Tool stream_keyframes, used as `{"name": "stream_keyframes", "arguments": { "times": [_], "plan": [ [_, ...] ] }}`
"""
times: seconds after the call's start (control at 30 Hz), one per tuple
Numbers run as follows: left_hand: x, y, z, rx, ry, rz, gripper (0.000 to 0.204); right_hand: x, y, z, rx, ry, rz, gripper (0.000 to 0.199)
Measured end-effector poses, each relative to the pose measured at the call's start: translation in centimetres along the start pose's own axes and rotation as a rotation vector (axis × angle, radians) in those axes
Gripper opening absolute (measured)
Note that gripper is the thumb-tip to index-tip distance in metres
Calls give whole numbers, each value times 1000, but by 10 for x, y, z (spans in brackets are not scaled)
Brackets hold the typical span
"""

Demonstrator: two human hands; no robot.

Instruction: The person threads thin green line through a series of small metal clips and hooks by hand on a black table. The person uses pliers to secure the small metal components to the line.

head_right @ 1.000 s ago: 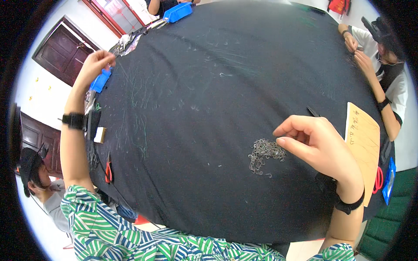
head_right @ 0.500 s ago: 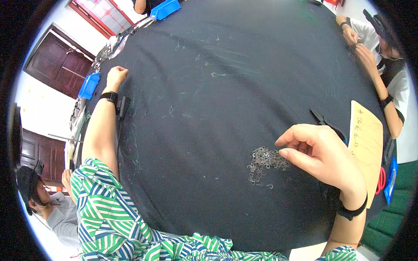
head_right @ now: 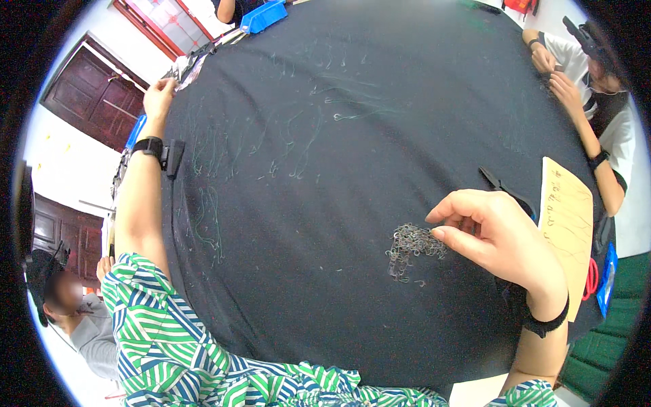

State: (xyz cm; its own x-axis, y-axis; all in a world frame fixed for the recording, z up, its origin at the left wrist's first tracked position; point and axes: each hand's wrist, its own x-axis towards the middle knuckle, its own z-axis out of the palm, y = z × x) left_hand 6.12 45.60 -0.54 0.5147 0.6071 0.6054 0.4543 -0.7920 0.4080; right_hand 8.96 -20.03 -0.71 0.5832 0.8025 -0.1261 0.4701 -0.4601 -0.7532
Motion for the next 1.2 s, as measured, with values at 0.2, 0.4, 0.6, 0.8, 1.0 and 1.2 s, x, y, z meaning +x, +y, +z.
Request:
{"name": "stream_keyframes", "arguments": {
  "times": [0.2,0.4,0.6,0.8,1.0,1.2],
  "plan": [
    [-8,9,-58,-214,-7,22,30,0,2,1,-13,-8,-88,15],
    [-67,50,-99,-207,-174,26,25,0,-1,0,-2,-38,-39,15],
    [-95,79,-136,-151,-478,5,20,-1,-1,-1,-40,-21,-81,15],
    [-63,70,-98,-74,-559,-37,21,-1,1,0,-47,-25,-39,16],
    [11,23,-35,74,-264,-21,30,-2,2,0,-18,-39,-30,17],
    [24,-3,14,186,68,15,37,1,6,1,-20,-47,-25,17]
  ]
}}
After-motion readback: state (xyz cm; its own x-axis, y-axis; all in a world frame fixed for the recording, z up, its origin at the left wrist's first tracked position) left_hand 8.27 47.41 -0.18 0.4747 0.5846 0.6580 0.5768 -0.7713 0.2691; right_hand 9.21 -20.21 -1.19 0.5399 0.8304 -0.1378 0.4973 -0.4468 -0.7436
